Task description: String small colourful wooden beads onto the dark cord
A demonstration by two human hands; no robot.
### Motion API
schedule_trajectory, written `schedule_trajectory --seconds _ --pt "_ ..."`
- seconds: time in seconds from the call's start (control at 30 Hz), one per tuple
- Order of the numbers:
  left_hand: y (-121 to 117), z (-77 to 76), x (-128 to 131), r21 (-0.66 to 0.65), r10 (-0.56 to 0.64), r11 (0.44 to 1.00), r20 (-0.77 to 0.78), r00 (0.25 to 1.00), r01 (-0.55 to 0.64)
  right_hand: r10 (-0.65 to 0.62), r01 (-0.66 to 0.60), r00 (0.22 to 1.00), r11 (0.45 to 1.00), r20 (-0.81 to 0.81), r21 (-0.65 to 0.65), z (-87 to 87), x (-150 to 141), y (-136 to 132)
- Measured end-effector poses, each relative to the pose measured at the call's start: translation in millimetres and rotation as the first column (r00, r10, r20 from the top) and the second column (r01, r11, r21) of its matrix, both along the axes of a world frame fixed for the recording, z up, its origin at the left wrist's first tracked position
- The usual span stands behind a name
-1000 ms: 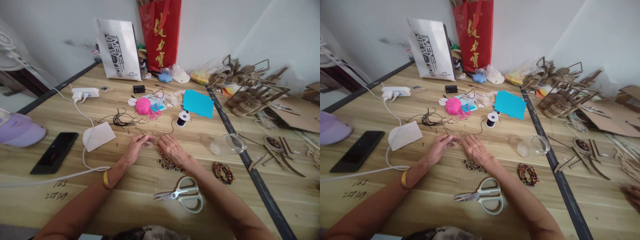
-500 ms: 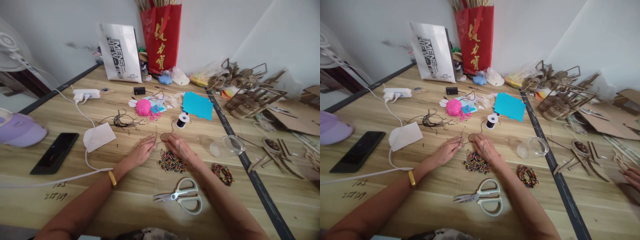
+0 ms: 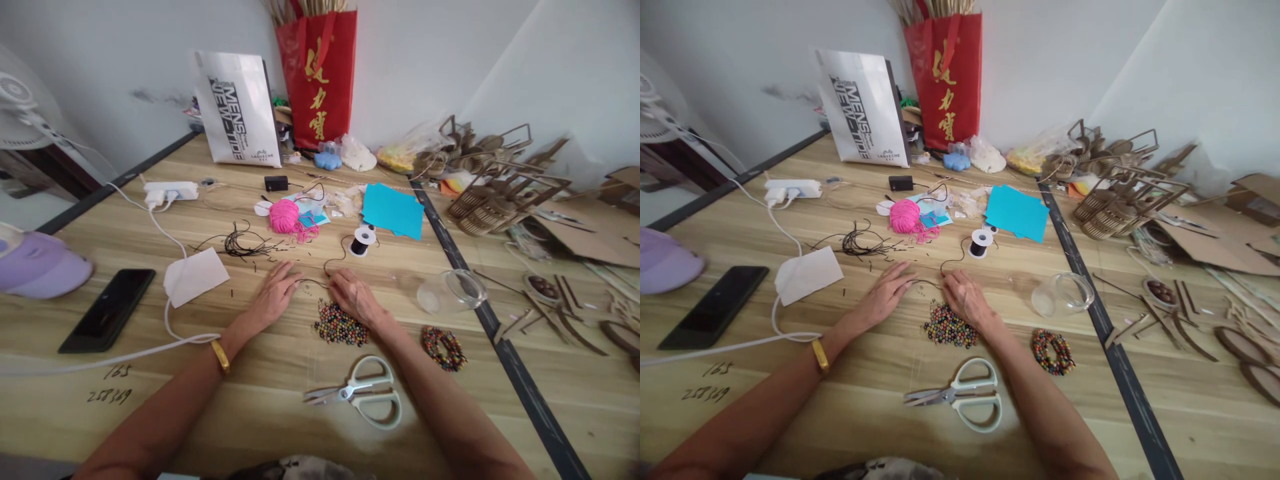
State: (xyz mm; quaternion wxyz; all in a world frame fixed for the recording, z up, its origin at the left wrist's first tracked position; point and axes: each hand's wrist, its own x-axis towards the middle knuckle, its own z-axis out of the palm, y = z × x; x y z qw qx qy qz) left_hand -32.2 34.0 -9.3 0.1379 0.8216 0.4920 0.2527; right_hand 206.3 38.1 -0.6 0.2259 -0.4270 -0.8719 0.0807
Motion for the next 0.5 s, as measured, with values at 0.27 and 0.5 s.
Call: schedule_trajectory --seconds 0.27,0.5 --pt "-14 34.7 17 -0.230 0.048 0.971 0.430 0.902 0.058 0.042 -0.067 0.947 0.996 -0.317 -0.067 16.9 -10 -9" --pt "-23 50.2 32 -0.359 0.067 0.886 0.727 0.684 0.294 -0.066 -0.253 0.823 0.846 -0.564 -0.469 33.7 -27 -24"
